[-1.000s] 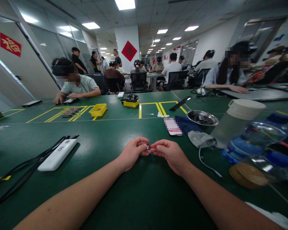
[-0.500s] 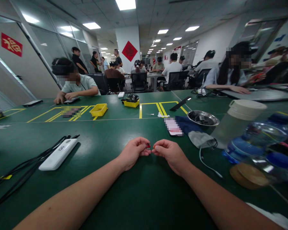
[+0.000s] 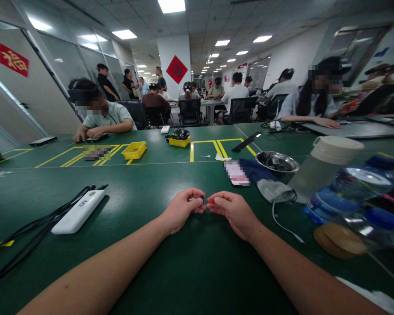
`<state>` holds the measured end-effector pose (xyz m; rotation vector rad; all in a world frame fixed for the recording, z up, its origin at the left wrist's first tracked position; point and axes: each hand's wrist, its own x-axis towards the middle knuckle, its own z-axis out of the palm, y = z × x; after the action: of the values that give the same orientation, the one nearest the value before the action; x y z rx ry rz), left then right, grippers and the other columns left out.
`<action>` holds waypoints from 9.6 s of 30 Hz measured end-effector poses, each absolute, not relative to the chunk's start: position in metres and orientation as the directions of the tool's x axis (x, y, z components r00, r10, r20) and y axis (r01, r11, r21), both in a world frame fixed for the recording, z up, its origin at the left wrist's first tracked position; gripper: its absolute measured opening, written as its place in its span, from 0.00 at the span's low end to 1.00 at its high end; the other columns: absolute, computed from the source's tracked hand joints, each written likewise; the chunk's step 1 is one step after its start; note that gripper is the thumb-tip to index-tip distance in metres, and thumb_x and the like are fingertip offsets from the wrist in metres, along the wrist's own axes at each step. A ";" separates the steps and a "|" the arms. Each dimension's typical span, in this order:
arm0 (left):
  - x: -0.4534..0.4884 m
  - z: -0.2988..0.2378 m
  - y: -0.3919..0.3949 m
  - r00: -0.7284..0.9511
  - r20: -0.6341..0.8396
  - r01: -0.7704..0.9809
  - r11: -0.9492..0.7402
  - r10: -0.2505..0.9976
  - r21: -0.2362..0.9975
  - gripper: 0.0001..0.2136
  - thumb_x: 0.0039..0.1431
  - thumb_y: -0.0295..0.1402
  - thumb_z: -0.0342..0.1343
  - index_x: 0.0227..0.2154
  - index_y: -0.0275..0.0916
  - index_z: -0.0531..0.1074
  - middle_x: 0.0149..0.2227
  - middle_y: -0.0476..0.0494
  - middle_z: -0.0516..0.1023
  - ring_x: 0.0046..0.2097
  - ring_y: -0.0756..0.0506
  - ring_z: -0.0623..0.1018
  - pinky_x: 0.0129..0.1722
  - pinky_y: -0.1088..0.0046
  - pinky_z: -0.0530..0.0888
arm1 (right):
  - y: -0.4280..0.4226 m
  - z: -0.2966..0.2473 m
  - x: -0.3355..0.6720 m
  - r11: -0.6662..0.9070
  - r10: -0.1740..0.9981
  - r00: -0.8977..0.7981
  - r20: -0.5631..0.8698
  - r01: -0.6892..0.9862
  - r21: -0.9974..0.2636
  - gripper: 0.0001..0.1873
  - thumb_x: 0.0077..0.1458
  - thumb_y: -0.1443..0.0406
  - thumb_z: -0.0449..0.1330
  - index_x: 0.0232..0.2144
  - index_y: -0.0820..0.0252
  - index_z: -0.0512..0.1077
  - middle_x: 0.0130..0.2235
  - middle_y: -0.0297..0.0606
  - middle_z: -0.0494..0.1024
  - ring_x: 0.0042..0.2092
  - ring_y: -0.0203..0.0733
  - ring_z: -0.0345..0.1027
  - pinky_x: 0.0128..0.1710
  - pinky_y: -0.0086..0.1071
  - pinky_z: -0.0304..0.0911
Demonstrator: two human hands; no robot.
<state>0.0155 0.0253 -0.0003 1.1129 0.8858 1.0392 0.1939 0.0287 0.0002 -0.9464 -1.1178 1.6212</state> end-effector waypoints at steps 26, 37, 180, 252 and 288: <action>0.016 0.001 0.026 0.305 -0.049 -0.166 0.103 0.951 0.981 0.11 0.53 0.29 0.58 0.39 0.34 0.70 0.32 0.44 0.74 0.31 0.51 0.76 0.32 0.76 0.72 | 0.029 -0.004 0.194 -0.106 0.956 -0.291 -0.043 -0.204 -0.973 0.10 0.45 0.64 0.63 0.32 0.63 0.73 0.32 0.39 0.77 0.36 0.40 0.73 0.41 0.37 0.67; 0.016 0.000 0.027 0.302 -0.104 -0.266 0.189 0.947 0.945 0.09 0.55 0.29 0.56 0.39 0.33 0.70 0.33 0.41 0.76 0.31 0.50 0.77 0.33 0.75 0.75 | 0.030 -0.004 0.195 -0.116 0.957 -0.286 -0.042 -0.246 -0.962 0.10 0.47 0.62 0.62 0.31 0.63 0.73 0.33 0.41 0.77 0.36 0.42 0.73 0.40 0.38 0.67; 0.018 -0.001 0.026 0.324 -0.015 -0.159 0.070 0.946 0.985 0.13 0.53 0.28 0.57 0.43 0.35 0.67 0.36 0.41 0.76 0.36 0.49 0.77 0.36 0.73 0.73 | 0.038 -0.003 0.200 -0.109 0.902 -0.433 -0.012 -0.202 -0.973 0.12 0.43 0.65 0.66 0.33 0.62 0.73 0.31 0.38 0.77 0.33 0.39 0.72 0.36 0.34 0.65; 0.020 0.005 0.022 0.252 0.016 0.005 -0.018 0.967 1.000 0.11 0.51 0.29 0.58 0.38 0.34 0.70 0.35 0.42 0.76 0.32 0.50 0.77 0.32 0.74 0.73 | 0.040 -0.009 0.198 -0.074 0.932 -0.361 0.000 -0.192 -0.979 0.10 0.44 0.66 0.64 0.32 0.63 0.72 0.31 0.38 0.77 0.34 0.39 0.72 0.39 0.37 0.66; 0.020 0.002 0.025 0.249 0.013 -0.007 -0.012 0.968 1.000 0.11 0.53 0.28 0.55 0.40 0.36 0.69 0.35 0.44 0.74 0.33 0.51 0.76 0.36 0.73 0.73 | 0.041 -0.004 0.200 -0.175 0.912 -0.407 -0.049 -0.278 -0.945 0.11 0.47 0.60 0.63 0.32 0.63 0.74 0.34 0.41 0.77 0.37 0.41 0.72 0.43 0.40 0.66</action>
<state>0.0199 0.0249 0.0020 1.3235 1.0120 1.0330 0.2004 0.0410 -0.0040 -0.8306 -1.1876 1.7216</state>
